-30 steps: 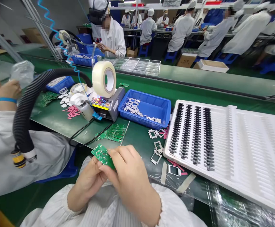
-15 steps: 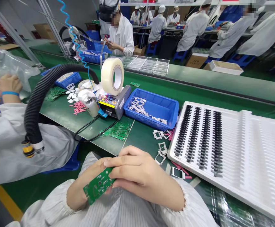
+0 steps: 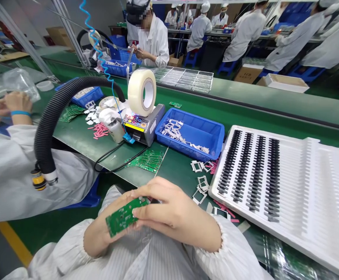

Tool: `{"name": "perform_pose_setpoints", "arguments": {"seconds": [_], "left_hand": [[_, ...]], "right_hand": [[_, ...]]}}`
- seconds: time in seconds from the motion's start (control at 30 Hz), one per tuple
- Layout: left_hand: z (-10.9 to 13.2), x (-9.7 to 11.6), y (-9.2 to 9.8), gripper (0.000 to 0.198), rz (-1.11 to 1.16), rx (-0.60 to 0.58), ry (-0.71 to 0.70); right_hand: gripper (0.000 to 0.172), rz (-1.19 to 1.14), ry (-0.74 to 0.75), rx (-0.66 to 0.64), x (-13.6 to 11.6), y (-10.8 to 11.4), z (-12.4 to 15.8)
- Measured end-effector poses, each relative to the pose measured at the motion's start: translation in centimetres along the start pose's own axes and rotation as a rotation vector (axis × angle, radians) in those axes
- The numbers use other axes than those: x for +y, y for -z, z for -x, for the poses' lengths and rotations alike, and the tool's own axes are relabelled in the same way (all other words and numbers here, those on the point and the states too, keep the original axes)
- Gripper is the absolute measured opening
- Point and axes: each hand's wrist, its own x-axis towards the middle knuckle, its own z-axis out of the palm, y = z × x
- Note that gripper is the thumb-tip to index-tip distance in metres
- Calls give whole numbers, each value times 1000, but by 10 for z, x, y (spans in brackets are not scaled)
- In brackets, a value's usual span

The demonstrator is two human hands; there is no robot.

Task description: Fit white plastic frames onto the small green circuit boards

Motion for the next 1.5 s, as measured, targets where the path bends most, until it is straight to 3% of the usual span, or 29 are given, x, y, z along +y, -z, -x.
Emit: {"name": "perform_pose_setpoints", "arguments": {"seconds": [0.1,0.2,0.4,0.73,1.2,1.33,1.5], "left_hand": [[-2,-1,2,31,44,-7,-67],[-4,-5,8,44,78,12,-231],[0,-8,11,38,126,91,-389],[-1,-4,10,39,36,136,-559],[-3,3,16,41,-19,161,-543],[-6,9,23,39,-1,90,-422],[-12,5,31,37,-30,-51,-132]], "right_hand": [[4,100,-184,230,-3,-5,4],[3,185,-354,392,-11,-16,7],[2,223,-306,403,-23,-35,7],[2,230,-298,410,-22,-37,3],[12,168,-302,357,-17,-44,2],[20,320,-306,239,-32,-35,6],[29,592,-189,-3,-45,2,2]]}}
